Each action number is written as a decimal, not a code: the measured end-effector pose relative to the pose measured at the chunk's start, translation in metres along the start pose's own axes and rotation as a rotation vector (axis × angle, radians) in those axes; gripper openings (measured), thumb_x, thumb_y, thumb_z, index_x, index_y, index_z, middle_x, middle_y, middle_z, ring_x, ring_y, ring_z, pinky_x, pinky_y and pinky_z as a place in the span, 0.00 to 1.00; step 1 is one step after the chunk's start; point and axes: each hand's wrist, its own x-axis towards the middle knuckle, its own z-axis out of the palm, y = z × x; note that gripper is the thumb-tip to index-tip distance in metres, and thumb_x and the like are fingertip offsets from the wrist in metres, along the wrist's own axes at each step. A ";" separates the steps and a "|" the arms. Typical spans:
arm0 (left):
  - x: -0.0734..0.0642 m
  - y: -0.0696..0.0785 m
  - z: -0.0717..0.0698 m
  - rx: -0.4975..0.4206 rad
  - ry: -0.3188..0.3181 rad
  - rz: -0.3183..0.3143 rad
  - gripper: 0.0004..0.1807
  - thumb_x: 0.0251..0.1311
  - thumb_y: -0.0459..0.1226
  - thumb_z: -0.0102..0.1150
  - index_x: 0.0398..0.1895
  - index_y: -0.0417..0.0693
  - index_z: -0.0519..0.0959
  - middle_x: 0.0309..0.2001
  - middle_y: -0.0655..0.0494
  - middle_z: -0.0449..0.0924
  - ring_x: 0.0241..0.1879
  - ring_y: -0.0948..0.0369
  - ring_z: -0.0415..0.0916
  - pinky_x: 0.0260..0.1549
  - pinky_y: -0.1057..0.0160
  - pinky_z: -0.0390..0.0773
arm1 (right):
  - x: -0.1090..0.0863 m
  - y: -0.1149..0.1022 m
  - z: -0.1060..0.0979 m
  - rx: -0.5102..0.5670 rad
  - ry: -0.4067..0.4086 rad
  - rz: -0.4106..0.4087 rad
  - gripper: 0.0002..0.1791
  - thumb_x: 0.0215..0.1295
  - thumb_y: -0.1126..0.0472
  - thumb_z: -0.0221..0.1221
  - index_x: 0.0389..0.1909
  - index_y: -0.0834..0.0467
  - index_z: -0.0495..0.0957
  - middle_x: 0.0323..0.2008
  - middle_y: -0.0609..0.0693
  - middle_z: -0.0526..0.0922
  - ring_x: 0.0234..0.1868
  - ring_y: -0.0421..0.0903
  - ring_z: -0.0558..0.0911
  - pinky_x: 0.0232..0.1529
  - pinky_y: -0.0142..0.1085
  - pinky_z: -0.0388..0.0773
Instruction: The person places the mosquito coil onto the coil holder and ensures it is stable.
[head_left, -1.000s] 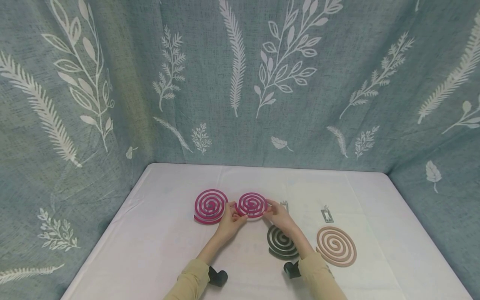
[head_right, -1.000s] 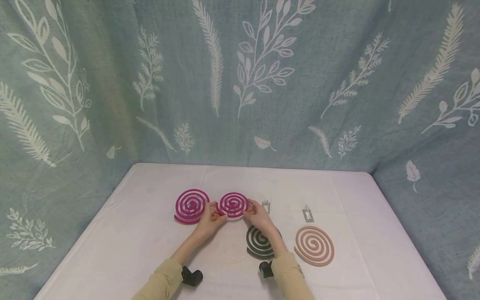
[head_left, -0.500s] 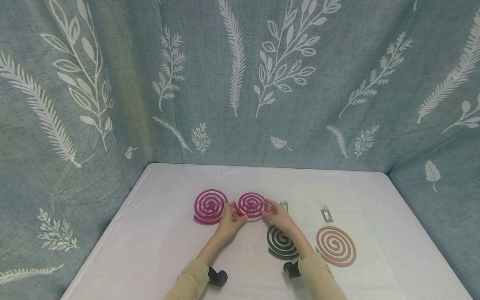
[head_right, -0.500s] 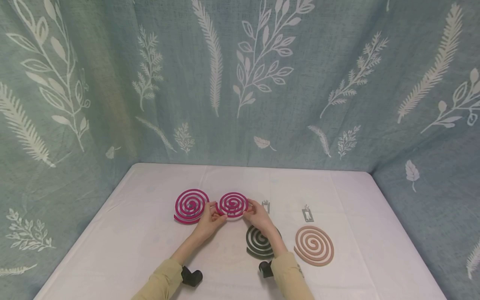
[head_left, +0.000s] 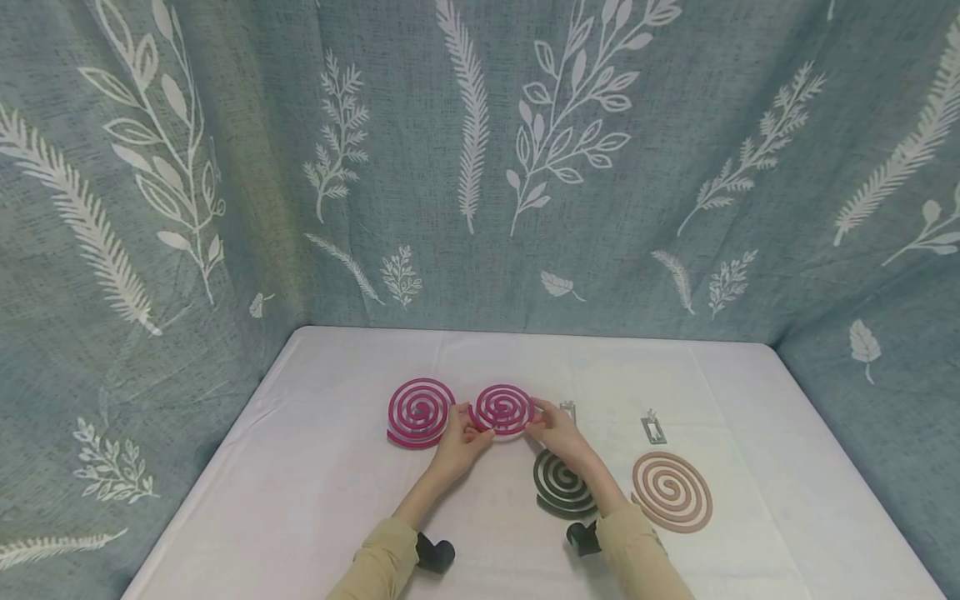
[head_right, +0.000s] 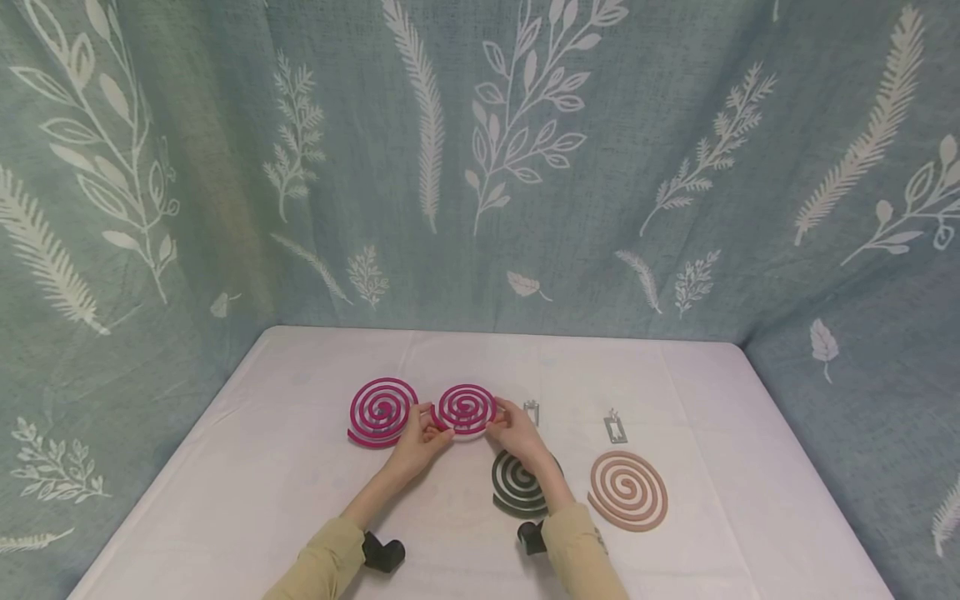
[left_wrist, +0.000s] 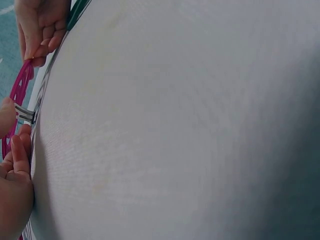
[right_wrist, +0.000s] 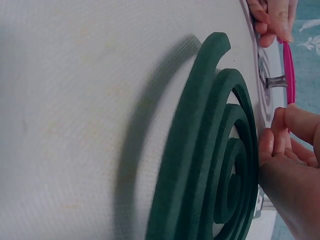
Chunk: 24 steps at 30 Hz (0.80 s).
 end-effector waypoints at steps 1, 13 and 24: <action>0.000 0.000 0.000 -0.002 0.000 -0.002 0.37 0.60 0.35 0.59 0.66 0.30 0.51 0.37 0.46 0.74 0.32 0.65 0.67 0.34 0.74 0.71 | 0.000 0.000 0.000 -0.001 0.000 0.001 0.30 0.66 0.63 0.54 0.68 0.62 0.60 0.43 0.56 0.76 0.44 0.47 0.77 0.52 0.46 0.76; 0.001 -0.003 0.000 0.011 0.000 0.008 0.37 0.61 0.36 0.60 0.65 0.30 0.51 0.38 0.44 0.75 0.33 0.64 0.69 0.35 0.74 0.72 | 0.000 -0.001 0.000 -0.004 0.006 0.003 0.30 0.65 0.64 0.55 0.68 0.62 0.61 0.42 0.55 0.77 0.42 0.45 0.76 0.48 0.42 0.77; 0.000 -0.003 0.001 0.021 0.002 0.015 0.37 0.61 0.35 0.59 0.65 0.29 0.51 0.37 0.44 0.75 0.32 0.65 0.68 0.35 0.74 0.72 | 0.000 -0.001 -0.001 0.003 0.004 -0.004 0.30 0.65 0.64 0.55 0.68 0.62 0.61 0.41 0.55 0.77 0.41 0.45 0.76 0.47 0.41 0.77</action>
